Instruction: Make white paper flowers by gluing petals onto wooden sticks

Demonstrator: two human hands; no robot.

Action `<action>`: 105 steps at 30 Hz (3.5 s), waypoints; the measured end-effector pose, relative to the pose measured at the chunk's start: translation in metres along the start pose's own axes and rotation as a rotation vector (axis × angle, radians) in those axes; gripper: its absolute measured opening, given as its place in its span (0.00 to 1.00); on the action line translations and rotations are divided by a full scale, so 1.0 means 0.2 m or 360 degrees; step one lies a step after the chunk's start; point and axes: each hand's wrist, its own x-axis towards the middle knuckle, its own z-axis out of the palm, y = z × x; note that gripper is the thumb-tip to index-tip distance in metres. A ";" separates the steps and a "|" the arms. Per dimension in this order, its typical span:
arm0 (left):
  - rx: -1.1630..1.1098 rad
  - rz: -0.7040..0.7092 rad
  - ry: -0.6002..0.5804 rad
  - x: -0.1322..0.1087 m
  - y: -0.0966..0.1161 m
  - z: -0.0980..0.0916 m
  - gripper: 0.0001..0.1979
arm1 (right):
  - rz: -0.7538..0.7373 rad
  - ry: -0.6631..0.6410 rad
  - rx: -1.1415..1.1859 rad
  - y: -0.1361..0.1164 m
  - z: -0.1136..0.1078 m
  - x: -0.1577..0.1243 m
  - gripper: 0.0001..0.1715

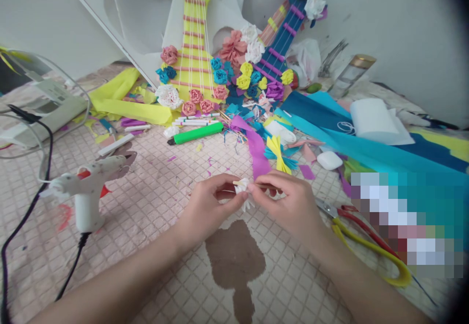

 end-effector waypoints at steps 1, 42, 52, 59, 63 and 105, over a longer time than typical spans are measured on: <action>0.0060 0.0012 0.0031 0.00 0.00 0.00 0.08 | -0.0011 0.0009 -0.0016 0.00 0.00 0.00 0.07; 0.0133 0.0109 0.0043 0.00 0.02 -0.01 0.07 | -0.0109 0.0015 -0.0057 0.00 0.02 -0.02 0.08; 0.0041 0.0013 0.0032 0.00 0.01 0.00 0.08 | -0.0085 0.0031 -0.0087 0.00 0.03 -0.02 0.06; 0.0040 0.0026 -0.0004 0.01 0.02 -0.02 0.07 | 0.0111 -0.0152 0.0194 -0.02 0.01 -0.01 0.08; -0.0033 -0.0010 0.0011 0.00 0.02 -0.01 0.06 | 0.0090 -0.0061 0.0166 -0.01 0.01 -0.01 0.07; 0.0021 -0.0025 0.0175 0.00 0.01 0.00 0.07 | -0.0120 -0.0033 0.0034 -0.01 0.04 -0.03 0.04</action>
